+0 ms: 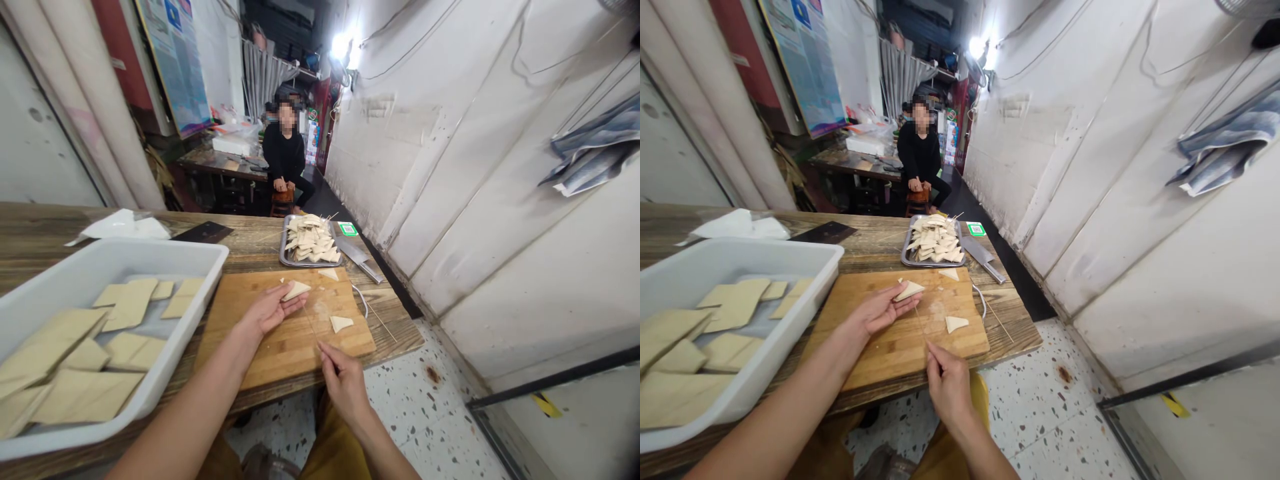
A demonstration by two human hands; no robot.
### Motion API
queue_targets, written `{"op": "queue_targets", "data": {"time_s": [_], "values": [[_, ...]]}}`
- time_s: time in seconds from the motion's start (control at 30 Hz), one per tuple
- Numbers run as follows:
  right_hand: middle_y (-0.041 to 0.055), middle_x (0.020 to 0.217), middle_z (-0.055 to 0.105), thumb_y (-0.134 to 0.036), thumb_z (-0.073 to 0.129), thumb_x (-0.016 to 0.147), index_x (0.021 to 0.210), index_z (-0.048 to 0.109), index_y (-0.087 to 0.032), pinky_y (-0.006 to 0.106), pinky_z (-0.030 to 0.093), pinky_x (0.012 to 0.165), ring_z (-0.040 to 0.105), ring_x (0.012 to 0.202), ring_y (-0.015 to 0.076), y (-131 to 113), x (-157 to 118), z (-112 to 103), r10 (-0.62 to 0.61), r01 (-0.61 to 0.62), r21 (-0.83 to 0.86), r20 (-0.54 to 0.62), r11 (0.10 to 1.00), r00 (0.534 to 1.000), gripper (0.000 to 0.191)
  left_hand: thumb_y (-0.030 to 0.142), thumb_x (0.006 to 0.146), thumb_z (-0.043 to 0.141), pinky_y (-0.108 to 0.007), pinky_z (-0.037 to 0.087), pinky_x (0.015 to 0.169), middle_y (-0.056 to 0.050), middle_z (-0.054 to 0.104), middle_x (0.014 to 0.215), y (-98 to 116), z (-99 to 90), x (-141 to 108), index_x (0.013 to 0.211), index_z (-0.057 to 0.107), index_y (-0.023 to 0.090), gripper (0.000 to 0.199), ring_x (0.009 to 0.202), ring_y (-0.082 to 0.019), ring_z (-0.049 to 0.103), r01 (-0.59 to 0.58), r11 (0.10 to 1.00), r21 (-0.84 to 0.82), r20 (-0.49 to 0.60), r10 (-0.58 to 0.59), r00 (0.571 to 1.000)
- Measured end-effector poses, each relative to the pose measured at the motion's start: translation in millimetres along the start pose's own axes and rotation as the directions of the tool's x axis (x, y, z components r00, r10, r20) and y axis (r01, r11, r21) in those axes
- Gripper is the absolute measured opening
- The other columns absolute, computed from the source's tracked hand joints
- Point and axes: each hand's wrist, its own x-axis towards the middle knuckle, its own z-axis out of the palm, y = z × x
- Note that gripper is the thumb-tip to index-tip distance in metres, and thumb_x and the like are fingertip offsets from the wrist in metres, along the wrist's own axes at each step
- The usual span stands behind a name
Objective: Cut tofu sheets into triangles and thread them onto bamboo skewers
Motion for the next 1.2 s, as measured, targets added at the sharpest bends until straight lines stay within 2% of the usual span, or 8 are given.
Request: {"op": "queue_targets", "data": {"time_s": [0.33,0.83,1.0,1.1,1.2], "values": [[0.0067,0.102,0.070,-0.020,0.047,0.087,0.107,0.068,-0.020,0.029,0.053,0.079,0.067,0.090,0.0203,-6,4,-4,0.004,-0.003,-0.040,0.024,0.999,1.000,0.029,0.012,0.081,0.055,-0.030,0.057,0.067,-0.016,0.070,0.081,-1,0.5,-1,0.089,0.059,0.007,0.010,0.072,-0.019,0.068,-0.008,0.998,0.061,0.027,0.006,1.000],[0.0064,0.097,0.071,-0.018,0.047,0.085,0.105,0.069,-0.020,0.031,0.054,0.075,0.068,0.085,0.0208,-10,13,-5,-0.005,0.007,-0.070,0.030,0.998,1.000,0.030,0.012,0.079,0.057,-0.031,0.057,0.067,-0.018,0.069,0.089,-4,3.3,-6,0.092,0.059,0.008,0.014,0.078,-0.022,0.068,-0.012,0.991,0.135,0.120,-0.005,0.993],[0.0072,0.100,0.070,-0.018,0.047,0.085,0.106,0.068,-0.019,0.031,0.054,0.077,0.068,0.088,0.0211,-11,15,-3,0.006,-0.005,-0.044,0.019,0.999,1.000,0.030,0.018,0.083,0.053,-0.037,0.055,0.077,-0.015,0.069,0.087,-7,6.0,-6,0.088,0.060,0.008,0.013,0.082,-0.022,0.067,-0.043,0.999,0.024,0.124,0.040,0.991],[0.0071,0.100,0.071,-0.017,0.046,0.085,0.106,0.068,-0.019,0.031,0.054,0.075,0.068,0.085,0.0206,-12,15,0,0.006,-0.004,-0.041,0.027,0.999,1.000,0.030,0.014,0.083,0.051,-0.038,0.054,0.082,-0.011,0.069,0.087,-8,7.0,-7,0.089,0.062,0.008,0.013,0.081,-0.019,0.067,-0.104,0.995,-0.007,0.130,0.104,0.986],[0.0077,0.099,0.071,-0.017,0.046,0.085,0.105,0.068,-0.018,0.031,0.054,0.075,0.068,0.085,0.0206,-14,14,3,0.009,-0.008,-0.040,0.024,0.999,1.000,0.030,0.010,0.082,0.051,-0.037,0.054,0.082,-0.011,0.069,0.085,-8,7.3,-9,0.087,0.063,0.008,0.013,0.079,-0.018,0.067,-0.112,0.994,-0.003,0.125,0.112,0.986]]}}
